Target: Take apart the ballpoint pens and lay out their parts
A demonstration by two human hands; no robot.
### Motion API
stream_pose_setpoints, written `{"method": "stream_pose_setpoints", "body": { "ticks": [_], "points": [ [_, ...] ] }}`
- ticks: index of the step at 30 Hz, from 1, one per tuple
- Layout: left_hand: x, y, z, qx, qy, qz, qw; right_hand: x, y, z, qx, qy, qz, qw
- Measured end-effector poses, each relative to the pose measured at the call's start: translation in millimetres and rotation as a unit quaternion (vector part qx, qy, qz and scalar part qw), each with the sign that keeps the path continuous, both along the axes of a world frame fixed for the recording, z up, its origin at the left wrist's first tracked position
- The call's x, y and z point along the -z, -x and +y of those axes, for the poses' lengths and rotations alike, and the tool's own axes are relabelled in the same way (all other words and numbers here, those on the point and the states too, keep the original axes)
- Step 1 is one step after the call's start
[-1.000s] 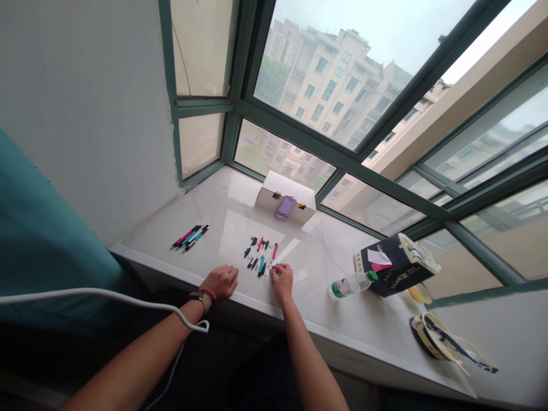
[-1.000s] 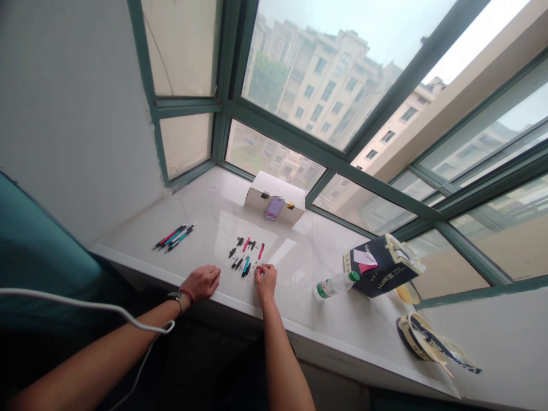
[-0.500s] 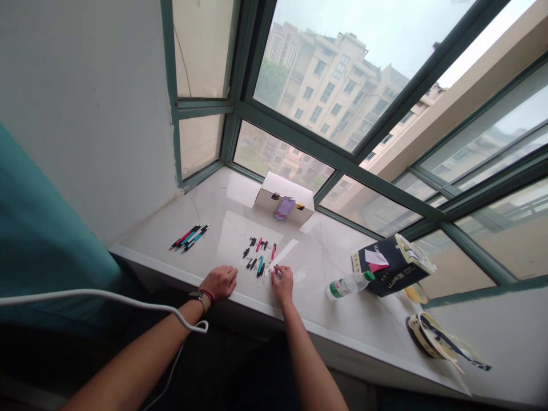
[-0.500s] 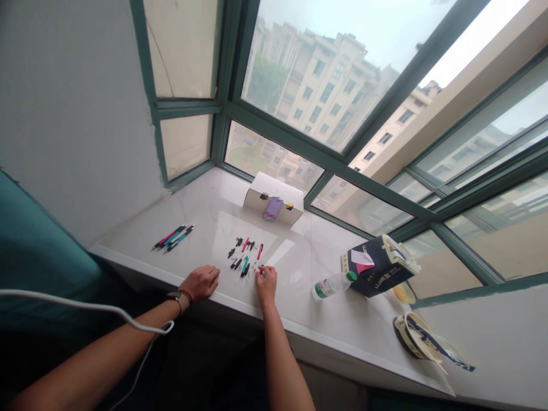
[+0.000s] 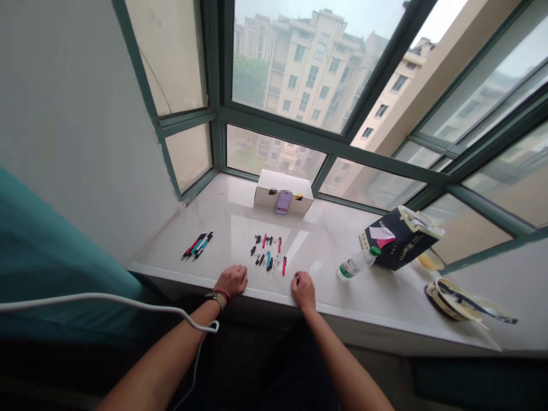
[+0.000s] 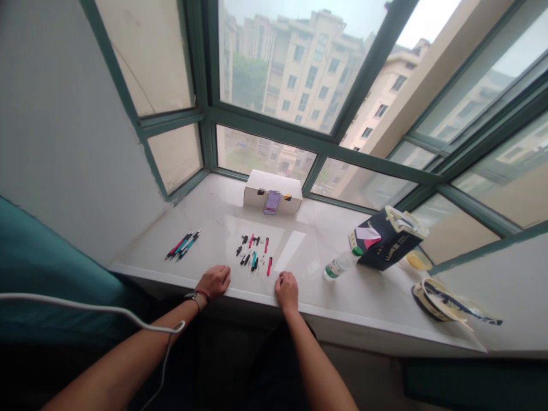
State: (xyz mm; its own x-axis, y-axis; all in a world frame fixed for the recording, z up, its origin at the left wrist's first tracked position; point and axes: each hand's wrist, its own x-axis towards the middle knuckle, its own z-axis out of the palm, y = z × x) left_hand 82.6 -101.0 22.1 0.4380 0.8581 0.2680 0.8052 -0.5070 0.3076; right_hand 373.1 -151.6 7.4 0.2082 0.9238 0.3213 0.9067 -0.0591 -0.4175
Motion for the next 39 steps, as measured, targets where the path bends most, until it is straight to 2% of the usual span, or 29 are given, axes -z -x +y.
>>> {"method": "stream_pose_setpoints", "body": {
  "ticks": [5,9,13,16,19,24,30,34,39],
  "points": [
    [-2.7,-2,-1,0.001,0.021,0.009,1.0,-2.0,6,2,0.031,0.034,-0.049,0.998],
    [-9.1,19,16,-0.002,0.041,-0.009,0.999,-3.0,8,1,0.047,0.038,-0.061,0.996],
    [-22.8,63,52,-0.121,-0.025,0.006,0.992,-6.2,9,0,0.056,0.045,-0.043,0.996],
    [-28.3,92,78,-0.213,0.039,0.041,0.975,-7.8,8,-1,0.055,0.043,-0.025,0.997],
    [-25.0,103,91,-0.241,0.117,0.077,0.96,-7.8,8,-2,0.05,0.036,-0.013,0.998],
    [-15.6,96,86,-0.275,0.112,0.128,0.946,-6.8,8,-2,0.059,0.037,0.011,0.997],
    [-23.2,92,80,-0.287,0.094,0.145,0.942,-6.2,8,-1,0.06,0.033,0.002,0.998],
    [-26.7,96,79,-0.299,0.129,0.168,0.931,-4.8,8,0,0.06,0.036,0.003,0.998],
    [-23.7,105,76,-0.302,0.171,0.16,0.924,-4.4,7,0,0.063,0.02,-0.005,0.998]
  ]
}}
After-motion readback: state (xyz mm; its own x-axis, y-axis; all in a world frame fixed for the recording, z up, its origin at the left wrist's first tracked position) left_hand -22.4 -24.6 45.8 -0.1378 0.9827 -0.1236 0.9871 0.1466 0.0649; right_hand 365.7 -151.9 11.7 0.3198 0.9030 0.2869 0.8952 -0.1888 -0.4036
